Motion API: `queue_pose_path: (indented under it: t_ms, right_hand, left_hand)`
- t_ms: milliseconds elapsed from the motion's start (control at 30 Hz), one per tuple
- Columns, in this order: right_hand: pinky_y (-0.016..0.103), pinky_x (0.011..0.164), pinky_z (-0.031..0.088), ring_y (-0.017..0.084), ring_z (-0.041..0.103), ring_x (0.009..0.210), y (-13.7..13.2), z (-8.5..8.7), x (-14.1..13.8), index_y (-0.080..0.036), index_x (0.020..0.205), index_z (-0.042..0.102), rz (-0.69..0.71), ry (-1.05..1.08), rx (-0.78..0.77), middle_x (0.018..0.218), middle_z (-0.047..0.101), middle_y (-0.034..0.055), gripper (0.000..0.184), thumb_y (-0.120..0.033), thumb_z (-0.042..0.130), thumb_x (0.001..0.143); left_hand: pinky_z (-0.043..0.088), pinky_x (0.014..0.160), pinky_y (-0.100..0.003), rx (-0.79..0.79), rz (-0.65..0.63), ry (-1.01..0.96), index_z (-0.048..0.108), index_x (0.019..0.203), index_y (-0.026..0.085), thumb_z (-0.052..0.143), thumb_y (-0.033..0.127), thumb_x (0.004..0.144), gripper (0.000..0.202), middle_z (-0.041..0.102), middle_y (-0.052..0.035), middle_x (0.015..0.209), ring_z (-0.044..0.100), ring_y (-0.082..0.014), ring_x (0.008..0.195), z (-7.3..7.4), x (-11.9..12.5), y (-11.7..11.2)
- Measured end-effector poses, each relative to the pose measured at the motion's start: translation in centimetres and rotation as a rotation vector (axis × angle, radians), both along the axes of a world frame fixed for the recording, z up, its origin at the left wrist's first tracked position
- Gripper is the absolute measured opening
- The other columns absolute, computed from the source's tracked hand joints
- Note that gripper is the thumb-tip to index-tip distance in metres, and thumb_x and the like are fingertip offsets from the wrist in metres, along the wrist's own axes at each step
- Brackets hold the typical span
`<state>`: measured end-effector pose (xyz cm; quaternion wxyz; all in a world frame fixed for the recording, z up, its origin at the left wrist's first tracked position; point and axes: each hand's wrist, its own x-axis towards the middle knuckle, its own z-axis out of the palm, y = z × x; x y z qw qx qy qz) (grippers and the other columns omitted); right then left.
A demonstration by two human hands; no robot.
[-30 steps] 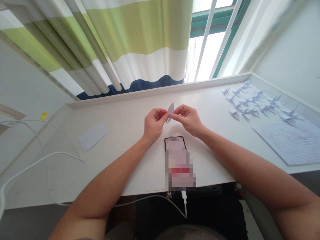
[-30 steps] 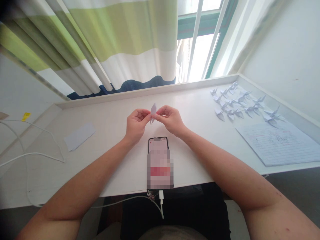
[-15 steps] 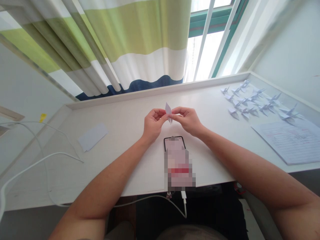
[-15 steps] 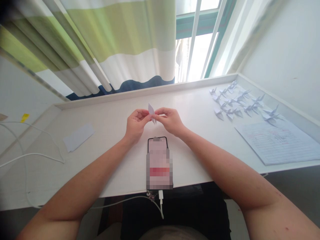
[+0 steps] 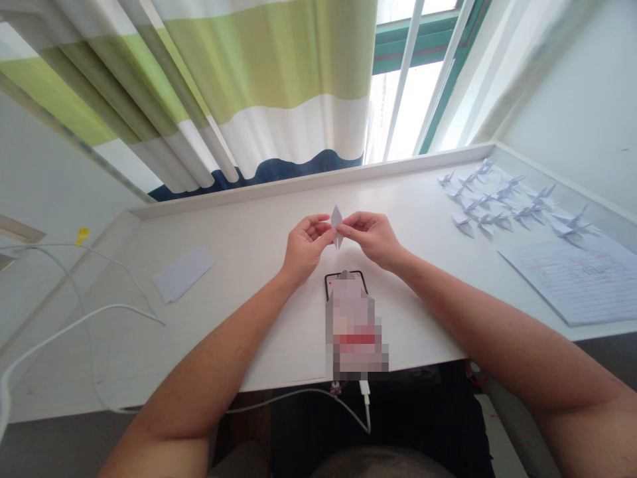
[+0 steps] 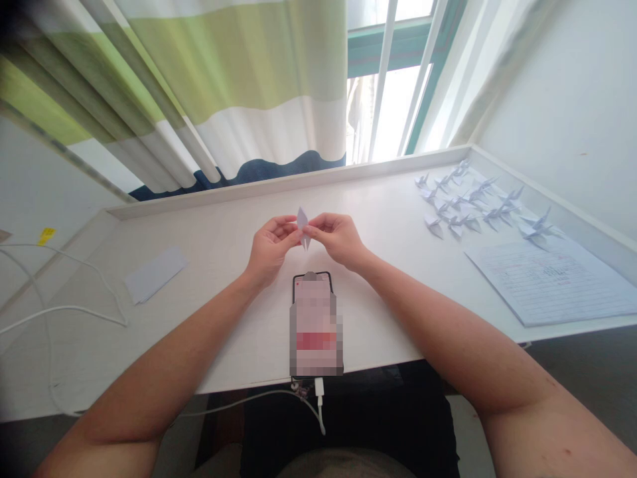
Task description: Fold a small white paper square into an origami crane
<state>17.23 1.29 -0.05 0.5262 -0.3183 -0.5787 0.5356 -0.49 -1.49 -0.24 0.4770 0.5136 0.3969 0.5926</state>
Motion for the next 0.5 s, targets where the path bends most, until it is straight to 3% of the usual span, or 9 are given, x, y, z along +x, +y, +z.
queue_pose_path:
  t_ms: [100,333,433,500]
  right_hand:
    - [0.041,0.082,0.062,0.019,0.072,0.076,0.11,-0.01,0.2,-0.021,0.078,0.078,0.032,0.006,-0.013,0.08,0.079,0.0041,0.045,-0.06,0.098,0.07]
    - [0.04,0.078,0.061,0.019,0.072,0.074,0.54,-0.74,0.47,-0.02,0.081,0.077,0.05,-0.091,0.017,0.079,0.079,0.0048,0.044,-0.062,0.091,0.078]
    - [0.042,0.078,0.063,0.02,0.073,0.075,0.6,-0.91,0.41,-0.02,0.091,0.078,-0.017,-0.143,0.073,0.081,0.078,0.0041,0.042,-0.058,0.091,0.08]
    - [0.044,0.084,0.064,0.021,0.075,0.082,0.51,-0.85,0.36,-0.023,0.103,0.079,-0.115,-0.219,0.197,0.087,0.078,0.0031,0.035,-0.051,0.089,0.083]
  left_hand:
    - [0.061,0.08,-0.032,-0.046,-0.088,0.045,0.079,0.095,0.017,0.095,0.053,0.077,0.043,0.078,-0.0044,0.088,0.071,-0.0156,0.081,0.06,-0.07,-0.13]
    - [0.06,0.08,-0.034,-0.077,-0.101,0.11,0.074,0.085,0.016,0.095,0.053,0.077,0.043,0.079,-0.0062,0.08,0.077,-0.0199,0.081,0.15,-0.08,-0.22]
    - [0.06,0.079,-0.035,-0.129,-0.101,0.093,0.075,0.09,0.015,0.1,0.047,0.07,0.045,0.08,-0.0063,0.079,0.079,-0.0221,0.08,0.29,-0.05,-0.2]
    - [0.06,0.079,-0.036,-0.154,-0.092,0.098,0.078,0.094,0.015,0.101,0.043,0.067,0.045,0.08,-0.0064,0.08,0.078,-0.0213,0.079,0.42,-0.07,-0.21]
